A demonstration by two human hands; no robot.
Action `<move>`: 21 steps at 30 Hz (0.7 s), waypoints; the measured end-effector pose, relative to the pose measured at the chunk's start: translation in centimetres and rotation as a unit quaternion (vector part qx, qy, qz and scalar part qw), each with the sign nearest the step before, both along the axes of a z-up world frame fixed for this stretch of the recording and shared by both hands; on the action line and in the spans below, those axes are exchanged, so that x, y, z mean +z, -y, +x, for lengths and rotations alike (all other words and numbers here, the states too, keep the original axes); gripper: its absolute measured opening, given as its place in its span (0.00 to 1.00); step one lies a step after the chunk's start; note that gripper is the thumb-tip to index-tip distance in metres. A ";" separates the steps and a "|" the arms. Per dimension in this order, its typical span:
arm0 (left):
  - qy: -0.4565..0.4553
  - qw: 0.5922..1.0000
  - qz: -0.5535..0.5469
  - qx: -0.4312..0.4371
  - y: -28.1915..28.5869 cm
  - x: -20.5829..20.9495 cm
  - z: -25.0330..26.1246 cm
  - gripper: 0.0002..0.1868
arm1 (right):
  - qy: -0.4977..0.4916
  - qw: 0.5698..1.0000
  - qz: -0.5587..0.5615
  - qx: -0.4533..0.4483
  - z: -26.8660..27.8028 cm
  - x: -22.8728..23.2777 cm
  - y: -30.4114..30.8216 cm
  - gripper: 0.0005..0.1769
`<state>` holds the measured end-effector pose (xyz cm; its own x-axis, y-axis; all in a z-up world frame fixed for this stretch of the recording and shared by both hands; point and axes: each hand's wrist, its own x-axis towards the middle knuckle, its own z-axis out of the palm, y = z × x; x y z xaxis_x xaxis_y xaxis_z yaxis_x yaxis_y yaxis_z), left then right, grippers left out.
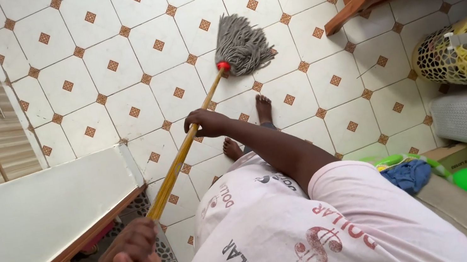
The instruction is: Mopping a tiled floor in a bedroom using a string mop, navigating around furniture.
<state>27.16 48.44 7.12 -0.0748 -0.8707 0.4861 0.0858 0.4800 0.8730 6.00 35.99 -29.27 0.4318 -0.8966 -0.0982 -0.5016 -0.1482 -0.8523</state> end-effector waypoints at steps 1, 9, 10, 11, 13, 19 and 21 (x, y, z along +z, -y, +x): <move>0.012 1.000 0.008 0.028 -0.7 0.2 0.8 0.28 | -0.008 1.000 0.015 0.022 0.2 0.6 -0.7 0.11; -0.025 0.993 -0.012 0.117 -0.7 -1.8 0.9 0.27 | -0.085 0.994 0.068 0.002 -0.7 -0.3 -4.0 0.09; -0.028 0.989 -0.007 0.143 -0.3 -1.9 0.0 0.28 | -0.092 0.993 0.070 -0.015 -1.5 -0.2 -4.2 0.10; -0.030 0.990 -0.009 0.135 0.4 -2.7 -0.7 0.28 | -0.093 0.993 0.069 -0.023 -2.9 0.3 -4.5 0.10; -0.060 0.994 -0.036 0.084 1.4 -4.2 -2.3 0.28 | -0.154 0.978 0.110 -0.091 -5.7 1.2 -5.9 0.10; -0.056 0.995 -0.054 -0.061 1.0 -4.3 -14.8 0.30 | -0.171 0.956 0.108 -0.214 -18.5 -0.8 -11.7 0.09; -0.063 0.993 -0.054 -0.086 1.0 -5.1 -18.3 0.30 | -0.173 0.946 0.122 -0.246 -22.1 -1.3 -13.5 0.10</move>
<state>8.87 47.45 2.06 -0.1506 -0.7929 0.5905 0.2789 0.5390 0.7948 -16.12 49.47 -30.52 -0.1284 -0.9131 -0.3870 -0.7140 0.3560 -0.6029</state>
